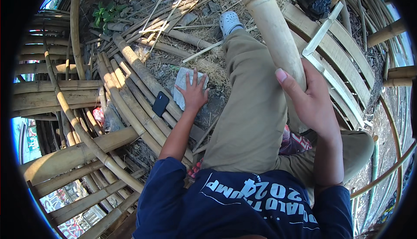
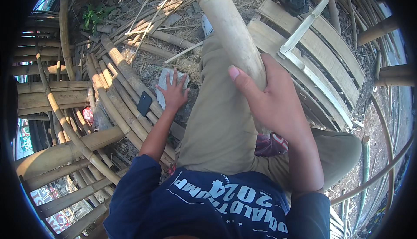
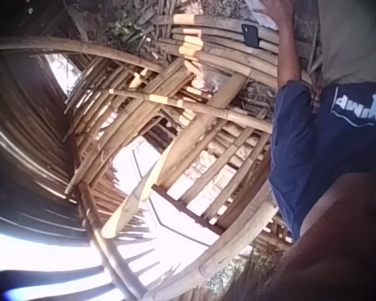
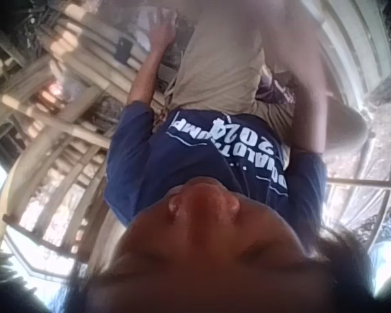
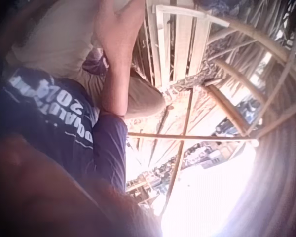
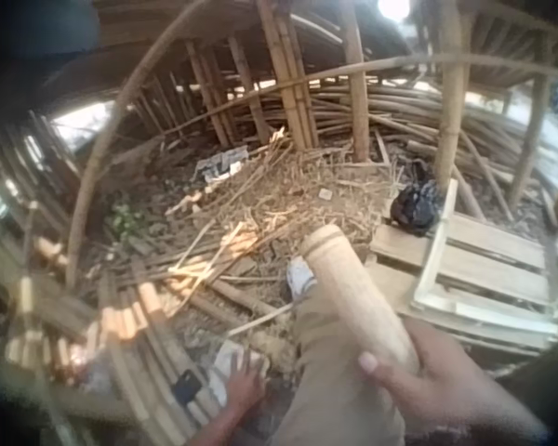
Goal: The person is assembling a bamboo structure by hand. They position thin bamboo strips across a wooden frame, secure the pieces together using wire, and use a large rock to press down on the joints.
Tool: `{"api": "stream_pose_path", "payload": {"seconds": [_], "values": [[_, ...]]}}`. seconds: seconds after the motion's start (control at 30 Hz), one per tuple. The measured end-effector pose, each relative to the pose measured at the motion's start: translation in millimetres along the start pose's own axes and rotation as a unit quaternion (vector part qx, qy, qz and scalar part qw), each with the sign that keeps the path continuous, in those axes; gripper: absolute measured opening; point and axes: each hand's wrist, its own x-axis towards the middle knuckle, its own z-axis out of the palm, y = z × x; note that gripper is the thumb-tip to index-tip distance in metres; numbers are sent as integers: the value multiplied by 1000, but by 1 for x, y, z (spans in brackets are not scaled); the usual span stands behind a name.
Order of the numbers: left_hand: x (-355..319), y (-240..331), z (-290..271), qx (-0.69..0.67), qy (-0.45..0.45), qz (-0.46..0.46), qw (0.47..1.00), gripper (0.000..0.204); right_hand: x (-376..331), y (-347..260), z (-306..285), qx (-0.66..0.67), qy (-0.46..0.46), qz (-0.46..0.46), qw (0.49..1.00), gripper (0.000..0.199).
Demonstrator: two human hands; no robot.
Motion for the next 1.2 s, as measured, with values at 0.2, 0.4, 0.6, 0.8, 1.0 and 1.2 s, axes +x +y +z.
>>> {"api": "stream_pose_path", "payload": {"seconds": [0.2,0.4,0.6,0.8,1.0,1.2], "values": [[4,3,-2,-67,-34,-105,992,115,-8,-5,-6,-18,9,2,1000,55],[21,22,-1,-17,-39,-151,988,134,-8,0,-17,17,35,-5,999,55],[31,1,4,-88,-59,-249,963,122,-13,-15,-35,32,17,36,999,47],[40,-35,-34,-130,-61,-291,946,108,-17,-15,-52,41,84,-10,996,53],[42,-59,-69,-227,60,-280,931,101,-32,-32,-105,58,143,43,987,60],[53,-58,-138,-334,129,-252,899,78,-52,-35,-184,99,265,31,959,62]]}}
